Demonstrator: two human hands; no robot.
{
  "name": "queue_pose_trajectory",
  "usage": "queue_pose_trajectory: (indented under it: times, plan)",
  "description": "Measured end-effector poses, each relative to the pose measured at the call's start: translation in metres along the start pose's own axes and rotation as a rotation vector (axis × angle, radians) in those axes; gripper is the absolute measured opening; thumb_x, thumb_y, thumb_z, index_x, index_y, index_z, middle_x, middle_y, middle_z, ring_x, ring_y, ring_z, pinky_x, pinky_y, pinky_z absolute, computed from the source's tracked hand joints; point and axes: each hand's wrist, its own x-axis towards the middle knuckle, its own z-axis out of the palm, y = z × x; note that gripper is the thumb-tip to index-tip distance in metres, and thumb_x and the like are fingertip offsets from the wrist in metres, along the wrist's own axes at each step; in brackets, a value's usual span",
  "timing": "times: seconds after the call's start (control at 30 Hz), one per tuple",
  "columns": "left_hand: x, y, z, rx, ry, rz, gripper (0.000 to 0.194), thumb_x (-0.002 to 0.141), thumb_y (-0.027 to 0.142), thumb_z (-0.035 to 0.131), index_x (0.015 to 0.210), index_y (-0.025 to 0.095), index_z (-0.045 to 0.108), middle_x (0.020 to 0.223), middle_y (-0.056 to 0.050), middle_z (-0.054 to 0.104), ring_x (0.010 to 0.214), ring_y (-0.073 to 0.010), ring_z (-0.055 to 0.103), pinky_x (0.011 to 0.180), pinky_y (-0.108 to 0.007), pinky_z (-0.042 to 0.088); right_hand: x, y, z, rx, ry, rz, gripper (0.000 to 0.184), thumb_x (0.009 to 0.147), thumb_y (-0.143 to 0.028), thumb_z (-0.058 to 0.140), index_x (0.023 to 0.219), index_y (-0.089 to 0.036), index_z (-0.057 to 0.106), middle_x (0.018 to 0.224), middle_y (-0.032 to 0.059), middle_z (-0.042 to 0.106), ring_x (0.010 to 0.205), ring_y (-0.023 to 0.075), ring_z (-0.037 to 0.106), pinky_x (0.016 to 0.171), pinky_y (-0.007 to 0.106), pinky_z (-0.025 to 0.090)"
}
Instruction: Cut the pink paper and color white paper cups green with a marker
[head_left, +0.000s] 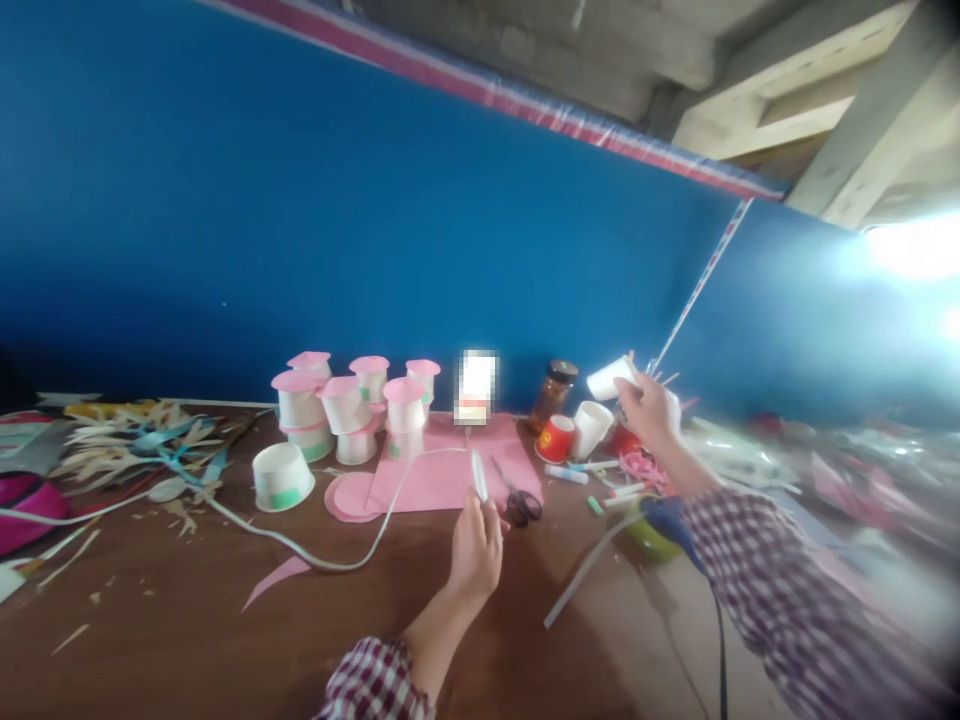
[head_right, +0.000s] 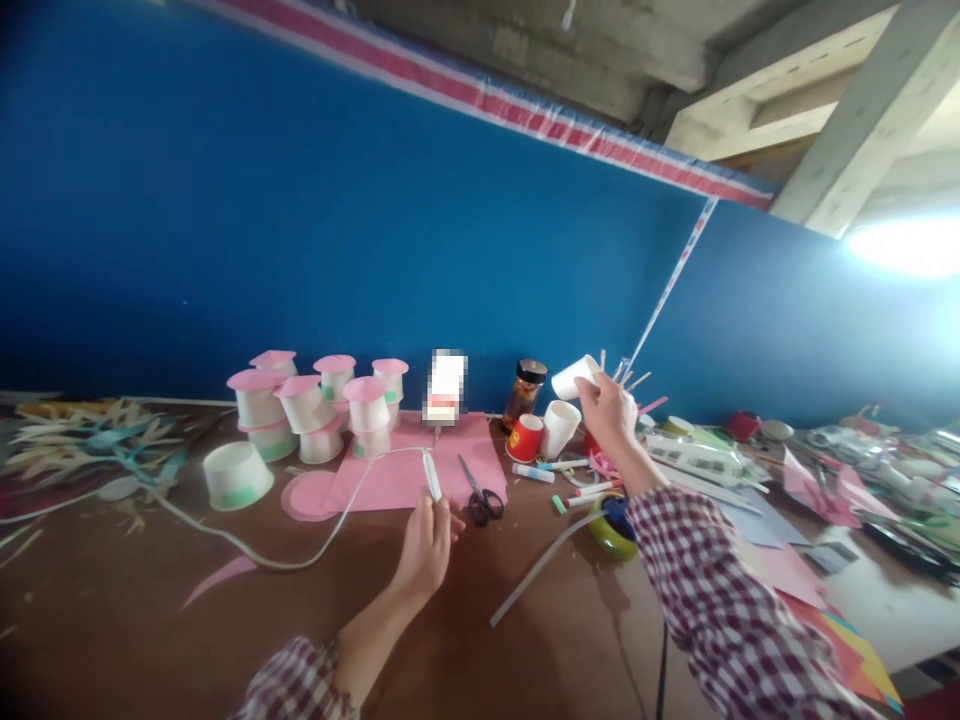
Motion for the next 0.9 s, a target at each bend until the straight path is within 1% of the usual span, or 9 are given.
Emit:
queue_pose_trajectory:
  times: [0.1, 0.2, 0.27, 0.37, 0.5, 0.67, 0.73, 0.8, 0.9]
  plan:
    - [0.0, 0.002, 0.0, -0.087, 0.07, -0.032, 0.03, 0.091, 0.045, 0.031, 0.086, 0.019, 0.044, 0.064, -0.002, 0.058, 0.06, -0.0166, 0.06, 0.061, -0.03, 0.048, -0.047, -0.025, 0.008, 0.222, -0.025, -0.038, 0.044, 0.091, -0.051, 0.034, 0.079, -0.017, 0.06, 0.072, 0.0078, 0.069, 0.065, 0.0199, 0.061, 0.057, 0.026, 0.043]
    - [-0.003, 0.01, -0.004, -0.129, 0.153, 0.006, 0.032, 0.087, 0.045, 0.046, 0.102, 0.016, 0.047, 0.092, -0.01, 0.063, 0.084, -0.0193, 0.064, 0.074, -0.033, 0.051, -0.108, -0.056, 0.031, 0.442, -0.117, -0.09, 0.046, 0.092, -0.052, 0.034, 0.073, -0.017, 0.057, 0.062, 0.0044, 0.065, 0.053, 0.0161, 0.058, 0.051, 0.024, 0.043]
    - [-0.004, 0.018, -0.01, -0.181, 0.219, 0.044, 0.046, 0.081, 0.042, 0.056, 0.116, 0.016, 0.043, 0.116, -0.016, 0.057, 0.103, -0.0223, 0.061, 0.084, -0.035, 0.05, -0.145, -0.077, 0.048, 0.57, -0.177, -0.114, 0.045, 0.092, -0.052, 0.036, 0.07, -0.018, 0.055, 0.057, 0.0026, 0.062, 0.05, 0.0152, 0.056, 0.047, 0.023, 0.043]
    - [-0.005, 0.027, -0.023, -0.262, 0.219, 0.094, 0.052, 0.08, 0.038, 0.059, 0.122, 0.015, 0.039, 0.117, -0.017, 0.057, 0.104, -0.0233, 0.061, 0.086, -0.035, 0.051, -0.178, -0.103, 0.067, 0.731, -0.223, -0.134, 0.042, 0.092, -0.051, 0.036, 0.068, -0.019, 0.05, 0.059, 0.002, 0.062, 0.052, 0.0156, 0.058, 0.049, 0.024, 0.046]
    - [-0.004, 0.023, -0.038, -0.176, 0.208, 0.099, 0.045, 0.079, 0.041, 0.06, 0.112, 0.015, 0.047, 0.101, -0.014, 0.064, 0.09, -0.0248, 0.066, 0.077, -0.037, 0.054, -0.191, -0.118, 0.075, 0.854, -0.245, -0.15, 0.039, 0.092, -0.049, 0.038, 0.067, -0.02, 0.049, 0.057, 0.002, 0.06, 0.053, 0.0175, 0.059, 0.051, 0.027, 0.049]
    - [-0.005, 0.009, -0.036, -0.031, 0.316, 0.109, 0.046, 0.075, 0.046, 0.063, 0.109, 0.017, 0.052, 0.096, -0.017, 0.065, 0.095, -0.0313, 0.063, 0.075, -0.042, 0.053, -0.197, -0.107, 0.074, 0.899, -0.258, -0.116, 0.03, 0.092, -0.044, 0.042, 0.079, -0.019, 0.054, 0.06, 0.0011, 0.059, 0.05, 0.0162, 0.057, 0.048, 0.026, 0.048]
    - [-0.006, 0.007, -0.034, -0.012, 0.334, 0.117, 0.051, 0.072, 0.046, 0.066, 0.11, 0.015, 0.052, 0.097, -0.017, 0.064, 0.098, -0.0316, 0.061, 0.078, -0.041, 0.052, -0.199, -0.101, 0.072, 0.881, -0.194, -0.084, 0.024, 0.092, -0.04, 0.045, 0.095, -0.018, 0.053, 0.074, 0.0033, 0.062, 0.053, 0.0154, 0.058, 0.051, 0.027, 0.049]
    - [-0.005, 0.007, -0.033, -0.014, 0.351, 0.124, 0.053, 0.071, 0.046, 0.067, 0.11, 0.014, 0.051, 0.095, -0.016, 0.064, 0.098, -0.0306, 0.061, 0.079, -0.041, 0.051, -0.202, -0.099, 0.069, 0.801, -0.029, -0.097, 0.021, 0.09, -0.036, 0.05, 0.1, -0.018, 0.051, 0.085, 0.0053, 0.061, 0.06, 0.0155, 0.059, 0.057, 0.029, 0.05]
    - [-0.003, 0.007, -0.036, -0.078, 0.343, 0.116, 0.044, 0.072, 0.045, 0.066, 0.102, 0.016, 0.055, 0.086, -0.012, 0.065, 0.093, -0.0286, 0.062, 0.076, -0.038, 0.05, -0.207, -0.104, 0.063, 0.694, 0.064, -0.292, 0.013, 0.088, -0.031, 0.054, 0.091, -0.019, 0.054, 0.081, 0.0038, 0.057, 0.066, 0.0167, 0.057, 0.061, 0.029, 0.049]
